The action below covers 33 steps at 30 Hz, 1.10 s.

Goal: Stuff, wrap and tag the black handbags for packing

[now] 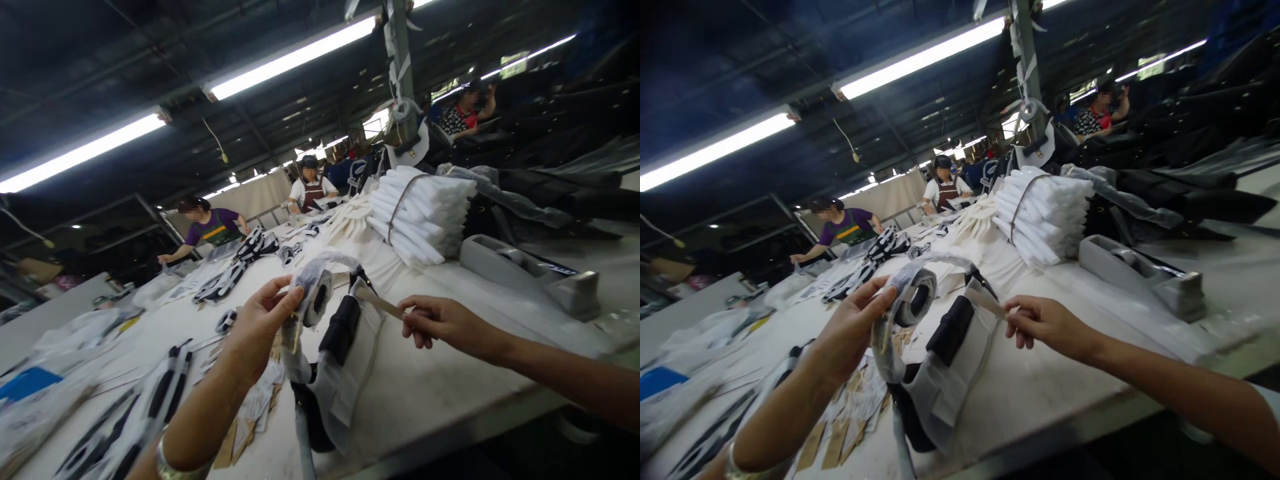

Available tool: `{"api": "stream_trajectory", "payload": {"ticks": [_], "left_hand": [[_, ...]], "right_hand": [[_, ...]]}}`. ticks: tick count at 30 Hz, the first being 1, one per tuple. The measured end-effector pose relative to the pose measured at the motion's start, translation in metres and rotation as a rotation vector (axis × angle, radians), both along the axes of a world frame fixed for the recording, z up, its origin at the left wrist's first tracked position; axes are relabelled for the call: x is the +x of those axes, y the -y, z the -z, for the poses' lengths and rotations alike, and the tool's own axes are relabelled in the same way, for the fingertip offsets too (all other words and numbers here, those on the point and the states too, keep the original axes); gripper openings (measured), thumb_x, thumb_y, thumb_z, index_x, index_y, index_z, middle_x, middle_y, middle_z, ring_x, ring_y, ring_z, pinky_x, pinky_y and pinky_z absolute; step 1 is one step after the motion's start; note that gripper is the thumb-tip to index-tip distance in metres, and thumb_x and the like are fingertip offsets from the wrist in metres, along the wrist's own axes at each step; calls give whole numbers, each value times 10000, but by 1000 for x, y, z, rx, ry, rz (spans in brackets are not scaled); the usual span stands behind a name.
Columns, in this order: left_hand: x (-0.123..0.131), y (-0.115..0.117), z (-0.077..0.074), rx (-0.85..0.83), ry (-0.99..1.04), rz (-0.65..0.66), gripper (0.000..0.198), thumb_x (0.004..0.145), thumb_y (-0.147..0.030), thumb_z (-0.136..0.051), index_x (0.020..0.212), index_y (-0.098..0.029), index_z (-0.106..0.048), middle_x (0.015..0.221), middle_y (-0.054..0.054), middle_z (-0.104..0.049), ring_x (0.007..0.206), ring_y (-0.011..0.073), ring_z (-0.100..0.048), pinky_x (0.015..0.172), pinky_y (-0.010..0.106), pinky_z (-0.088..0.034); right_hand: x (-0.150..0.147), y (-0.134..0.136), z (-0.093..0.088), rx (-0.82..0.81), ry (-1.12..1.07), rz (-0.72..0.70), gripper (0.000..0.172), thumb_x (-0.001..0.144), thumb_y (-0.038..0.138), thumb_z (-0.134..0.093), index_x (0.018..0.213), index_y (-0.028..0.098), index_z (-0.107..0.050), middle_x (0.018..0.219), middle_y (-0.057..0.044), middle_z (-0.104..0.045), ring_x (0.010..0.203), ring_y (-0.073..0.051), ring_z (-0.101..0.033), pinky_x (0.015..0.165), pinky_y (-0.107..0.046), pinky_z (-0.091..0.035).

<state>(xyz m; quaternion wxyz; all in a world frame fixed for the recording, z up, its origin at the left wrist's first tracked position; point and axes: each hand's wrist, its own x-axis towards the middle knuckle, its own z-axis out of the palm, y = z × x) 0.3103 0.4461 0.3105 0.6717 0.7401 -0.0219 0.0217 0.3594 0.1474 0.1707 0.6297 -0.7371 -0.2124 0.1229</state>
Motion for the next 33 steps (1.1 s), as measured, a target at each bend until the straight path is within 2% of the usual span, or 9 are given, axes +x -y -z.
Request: {"api": "stream_trajectory", "payload": {"ticks": [2, 8, 12, 16, 21, 25, 27, 30, 33], "left_hand": [[-1, 2, -1, 11, 7, 10, 508, 760, -476, -815, 1149, -197, -645, 929, 42, -755, 783, 169, -695, 703, 231, -516], [-5, 10, -6, 64, 65, 0, 503, 704, -473, -859, 1078, -195, -671, 901, 37, -769, 787, 160, -688, 747, 238, -499], [-6, 9, -7, 69, 72, -5, 488, 728, -469, -844, 1080, -186, -661, 906, 42, -771, 770, 148, -681, 725, 233, -495], [-5, 6, -5, 100, 80, -3, 487, 751, -478, -824, 1097, -178, -658, 936, 49, -771, 768, 148, -677, 733, 239, -495], [-7, 10, -5, 119, 104, 3, 488, 748, -482, -822, 1097, -182, -658, 911, 45, -764, 759, 163, -677, 707, 251, -489], [-12, 19, -7, 116, 99, 39, 486, 731, -484, -831, 1071, -180, -662, 856, 41, -755, 747, 168, -677, 700, 259, -495], [-13, 22, -7, 112, 104, 69, 476, 727, -486, -832, 1056, -187, -661, 843, 34, -753, 752, 173, -684, 715, 268, -506], [-13, 21, -7, 139, 126, 97, 451, 740, -481, -822, 1043, -188, -662, 876, 49, -761, 783, 195, -704, 761, 297, -528], [-13, 20, -7, 249, 192, 79, 397, 777, -449, -800, 1050, -188, -680, 954, 71, -767, 875, 223, -715, 806, 310, -533]], "right_hand": [[-9, -22, -18, 92, -95, -56, 557, 859, 593, -640, 1176, 137, -597, 870, -87, -724, 670, -165, -663, 576, -274, -494], [-19, -57, -57, 117, -120, -152, 416, 856, 557, -669, 944, 151, -676, 838, -82, -735, 662, -154, -672, 515, -226, -435], [-24, -59, -58, 112, -152, -194, 414, 831, 567, -697, 888, 158, -696, 825, -81, -727, 703, -175, -673, 549, -241, -479], [-27, -55, -53, 62, -150, -159, 463, 813, 617, -689, 817, 154, -699, 668, -63, -685, 600, -157, -635, 491, -228, -425], [-22, -63, -67, 66, -100, -143, 452, 817, 610, -691, 764, 161, -686, 641, -39, -666, 544, -131, -599, 455, -221, -379], [-14, -81, -82, 189, -61, -172, 438, 787, 592, -729, 899, 169, -737, 766, -42, -699, 608, -138, -629, 507, -233, -444], [-12, -90, -89, 258, -55, -186, 417, 781, 565, -740, 898, 164, -751, 796, -45, -702, 669, -145, -635, 590, -255, -503], [-11, -96, -95, 349, -96, -210, 305, 763, 467, -767, 860, 179, -767, 858, -46, -713, 805, -167, -642, 780, -304, -548], [-12, -94, -99, 400, -186, -258, 146, 725, 326, -778, 814, 211, -768, 862, -27, -708, 817, -165, -632, 831, -306, -546]]}}
